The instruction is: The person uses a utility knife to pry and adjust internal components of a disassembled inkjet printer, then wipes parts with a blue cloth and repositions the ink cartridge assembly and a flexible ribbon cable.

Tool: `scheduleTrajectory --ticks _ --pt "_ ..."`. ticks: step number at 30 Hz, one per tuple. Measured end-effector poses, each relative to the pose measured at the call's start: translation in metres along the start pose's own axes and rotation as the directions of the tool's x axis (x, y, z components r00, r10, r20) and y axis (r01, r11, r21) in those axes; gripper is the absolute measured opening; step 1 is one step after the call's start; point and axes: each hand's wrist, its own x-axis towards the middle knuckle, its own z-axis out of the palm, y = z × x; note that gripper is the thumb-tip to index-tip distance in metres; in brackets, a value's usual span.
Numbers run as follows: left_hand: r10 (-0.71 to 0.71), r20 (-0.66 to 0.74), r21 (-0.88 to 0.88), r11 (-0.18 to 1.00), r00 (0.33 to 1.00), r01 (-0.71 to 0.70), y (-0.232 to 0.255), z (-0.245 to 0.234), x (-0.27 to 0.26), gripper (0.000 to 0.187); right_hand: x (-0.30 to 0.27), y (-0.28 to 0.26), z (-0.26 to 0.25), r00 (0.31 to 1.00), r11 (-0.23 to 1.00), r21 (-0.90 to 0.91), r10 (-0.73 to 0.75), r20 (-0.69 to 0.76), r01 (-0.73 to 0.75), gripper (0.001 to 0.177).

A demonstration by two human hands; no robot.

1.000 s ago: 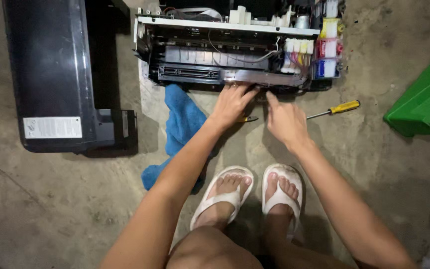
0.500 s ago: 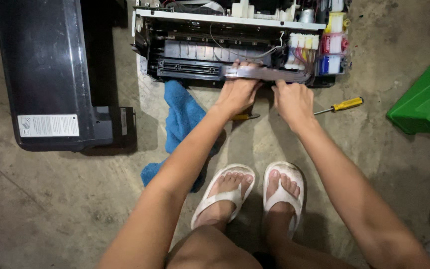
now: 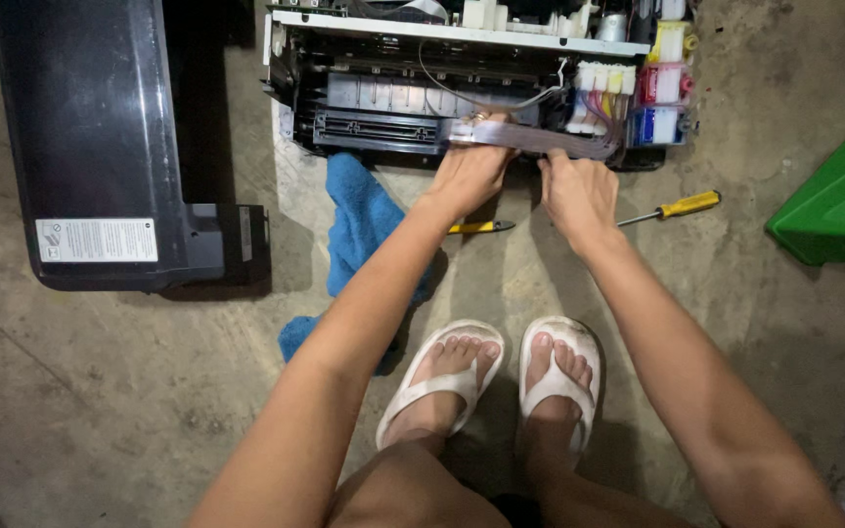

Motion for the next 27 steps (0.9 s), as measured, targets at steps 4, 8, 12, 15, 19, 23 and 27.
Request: scheduleTrajectory --ticks 4,8,12,15,19,23,27 --pt "-0.023 0.065 0.046 0.999 0.998 0.020 0.000 0.002 0.002 0.024 0.001 0.003 0.001 0.998 0.999 0.002 -0.046 -0.031 0.046 0.019" --pt "-0.003 0.027 0.050 0.999 1.000 0.001 -0.002 0.007 0.001 0.026 0.000 0.004 0.002 0.993 0.998 0.026 -0.055 -0.105 0.058 0.017" --pt "0.060 0.005 0.051 0.997 0.998 -0.060 -0.006 0.006 0.001 0.029 -0.001 0.003 0.002 0.989 0.997 0.041 -0.061 -0.135 0.067 0.015" --pt "0.061 0.028 0.040 0.997 0.998 -0.062 -0.009 0.005 0.001 0.032 -0.001 0.001 0.000 0.983 0.994 0.064 -0.074 -0.168 0.086 0.013" --pt "0.034 0.021 0.018 0.999 0.999 -0.034 -0.012 0.006 -0.001 0.028 -0.002 -0.001 -0.002 0.983 0.993 0.073 -0.077 -0.166 0.090 0.012" --pt "0.088 0.015 0.071 0.994 0.996 -0.088 -0.013 0.005 -0.004 0.028 -0.001 0.000 -0.004 0.983 0.993 0.073 -0.084 -0.165 0.097 0.011" --pt "0.125 0.053 0.111 0.985 0.991 -0.130 -0.013 0.001 -0.005 0.036 -0.002 0.003 -0.003 0.978 0.991 0.068 -0.102 -0.183 0.116 0.011"
